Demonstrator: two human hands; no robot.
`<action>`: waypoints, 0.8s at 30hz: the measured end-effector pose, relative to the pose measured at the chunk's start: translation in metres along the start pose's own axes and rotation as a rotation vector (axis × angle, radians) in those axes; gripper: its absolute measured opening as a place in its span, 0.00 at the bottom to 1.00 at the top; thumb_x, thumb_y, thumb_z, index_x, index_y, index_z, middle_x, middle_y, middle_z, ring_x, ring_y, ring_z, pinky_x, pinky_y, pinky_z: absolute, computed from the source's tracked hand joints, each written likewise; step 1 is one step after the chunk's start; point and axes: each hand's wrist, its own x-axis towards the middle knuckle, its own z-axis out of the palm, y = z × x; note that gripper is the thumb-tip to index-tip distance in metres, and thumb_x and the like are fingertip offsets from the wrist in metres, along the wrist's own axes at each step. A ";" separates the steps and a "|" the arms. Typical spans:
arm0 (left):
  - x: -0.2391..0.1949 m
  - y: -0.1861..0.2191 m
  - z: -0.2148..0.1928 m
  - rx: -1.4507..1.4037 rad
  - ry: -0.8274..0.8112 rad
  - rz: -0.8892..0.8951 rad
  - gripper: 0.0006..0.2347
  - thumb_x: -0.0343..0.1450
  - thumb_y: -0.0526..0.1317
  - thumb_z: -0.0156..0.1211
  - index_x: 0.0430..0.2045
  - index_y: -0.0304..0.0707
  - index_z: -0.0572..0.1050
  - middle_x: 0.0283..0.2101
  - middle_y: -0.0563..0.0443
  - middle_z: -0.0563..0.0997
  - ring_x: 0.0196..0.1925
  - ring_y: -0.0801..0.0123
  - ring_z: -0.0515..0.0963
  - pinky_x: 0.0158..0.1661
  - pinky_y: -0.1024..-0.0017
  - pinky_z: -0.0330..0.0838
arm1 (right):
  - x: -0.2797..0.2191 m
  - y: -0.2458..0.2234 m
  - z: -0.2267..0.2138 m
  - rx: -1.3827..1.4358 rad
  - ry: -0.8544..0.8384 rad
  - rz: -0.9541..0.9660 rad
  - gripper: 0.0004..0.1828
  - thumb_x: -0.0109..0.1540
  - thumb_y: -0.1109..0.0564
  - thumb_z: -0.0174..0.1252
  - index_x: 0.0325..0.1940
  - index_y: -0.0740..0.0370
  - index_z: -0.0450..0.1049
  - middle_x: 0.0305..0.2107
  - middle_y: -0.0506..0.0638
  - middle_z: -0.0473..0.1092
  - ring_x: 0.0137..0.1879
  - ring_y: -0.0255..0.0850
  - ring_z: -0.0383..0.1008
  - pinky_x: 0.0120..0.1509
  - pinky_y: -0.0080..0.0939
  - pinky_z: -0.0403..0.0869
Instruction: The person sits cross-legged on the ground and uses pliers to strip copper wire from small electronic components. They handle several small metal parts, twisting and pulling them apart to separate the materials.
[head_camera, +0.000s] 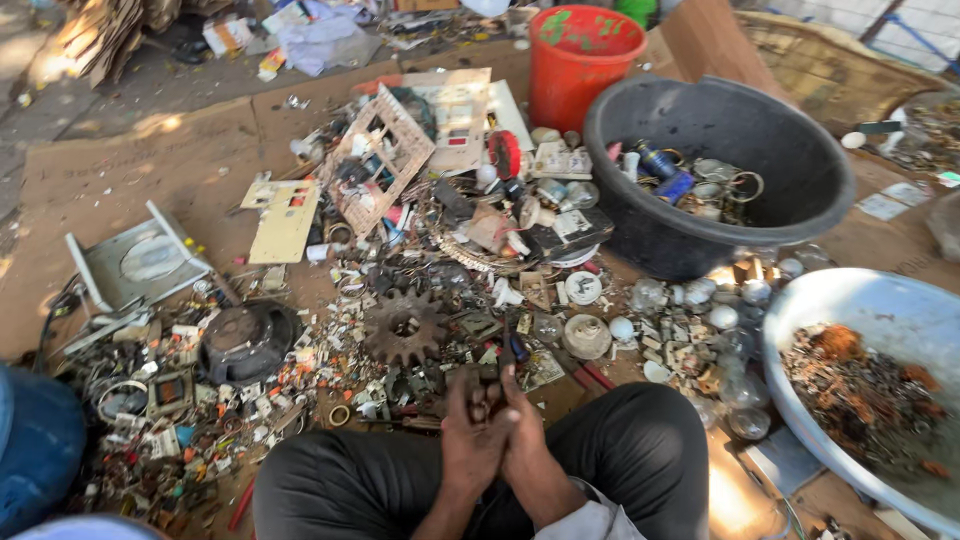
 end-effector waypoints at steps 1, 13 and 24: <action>0.004 -0.006 0.004 -0.090 -0.036 -0.003 0.39 0.62 0.39 0.73 0.67 0.33 0.54 0.55 0.41 0.76 0.54 0.61 0.79 0.55 0.67 0.75 | 0.004 -0.002 -0.002 -0.086 0.069 -0.040 0.24 0.67 0.37 0.60 0.33 0.60 0.72 0.27 0.52 0.72 0.29 0.44 0.71 0.34 0.45 0.73; 0.101 -0.073 -0.076 -0.199 0.184 -0.440 0.24 0.75 0.57 0.47 0.49 0.33 0.76 0.40 0.44 0.85 0.37 0.62 0.84 0.36 0.64 0.76 | 0.026 -0.064 0.040 -0.096 0.392 -0.019 0.15 0.68 0.47 0.53 0.32 0.57 0.69 0.17 0.48 0.64 0.13 0.38 0.55 0.15 0.36 0.51; 0.173 -0.138 -0.115 -0.278 0.271 -0.471 0.13 0.75 0.45 0.58 0.36 0.28 0.76 0.28 0.45 0.78 0.28 0.65 0.75 0.30 0.64 0.70 | 0.086 -0.308 0.115 0.143 0.152 -0.574 0.50 0.63 0.19 0.39 0.54 0.71 0.71 0.37 0.58 0.70 0.42 0.48 0.70 0.51 0.50 0.72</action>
